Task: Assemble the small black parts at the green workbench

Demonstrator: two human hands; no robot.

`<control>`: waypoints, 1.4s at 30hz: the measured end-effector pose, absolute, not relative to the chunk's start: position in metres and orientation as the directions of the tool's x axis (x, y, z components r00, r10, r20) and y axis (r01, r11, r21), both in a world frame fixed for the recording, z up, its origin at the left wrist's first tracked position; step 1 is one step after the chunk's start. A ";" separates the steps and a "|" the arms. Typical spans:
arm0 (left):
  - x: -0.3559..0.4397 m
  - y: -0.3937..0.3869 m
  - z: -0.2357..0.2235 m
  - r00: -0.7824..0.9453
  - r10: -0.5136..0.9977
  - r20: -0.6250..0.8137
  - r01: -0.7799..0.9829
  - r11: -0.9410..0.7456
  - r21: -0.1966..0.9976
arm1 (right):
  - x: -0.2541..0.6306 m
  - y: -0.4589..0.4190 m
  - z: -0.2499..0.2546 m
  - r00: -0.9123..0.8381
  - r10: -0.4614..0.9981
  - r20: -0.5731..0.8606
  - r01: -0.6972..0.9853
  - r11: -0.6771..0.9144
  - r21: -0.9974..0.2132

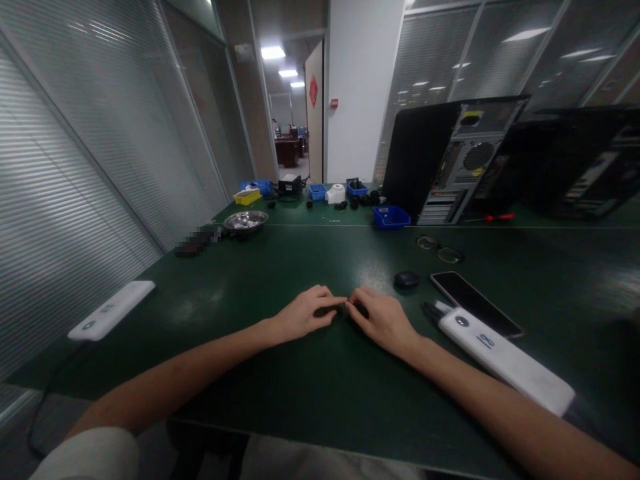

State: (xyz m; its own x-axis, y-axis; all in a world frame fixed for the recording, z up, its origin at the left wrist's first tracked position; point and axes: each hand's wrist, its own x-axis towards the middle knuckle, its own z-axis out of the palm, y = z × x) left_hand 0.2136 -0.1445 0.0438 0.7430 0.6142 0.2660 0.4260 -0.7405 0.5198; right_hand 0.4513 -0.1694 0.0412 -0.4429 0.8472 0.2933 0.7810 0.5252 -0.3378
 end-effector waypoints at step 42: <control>0.137 -0.219 0.079 0.030 0.999 0.040 0.860 -0.046 0.508 | 0.461 -0.168 0.042 -0.393 0.890 0.231 0.868 0.442 -0.227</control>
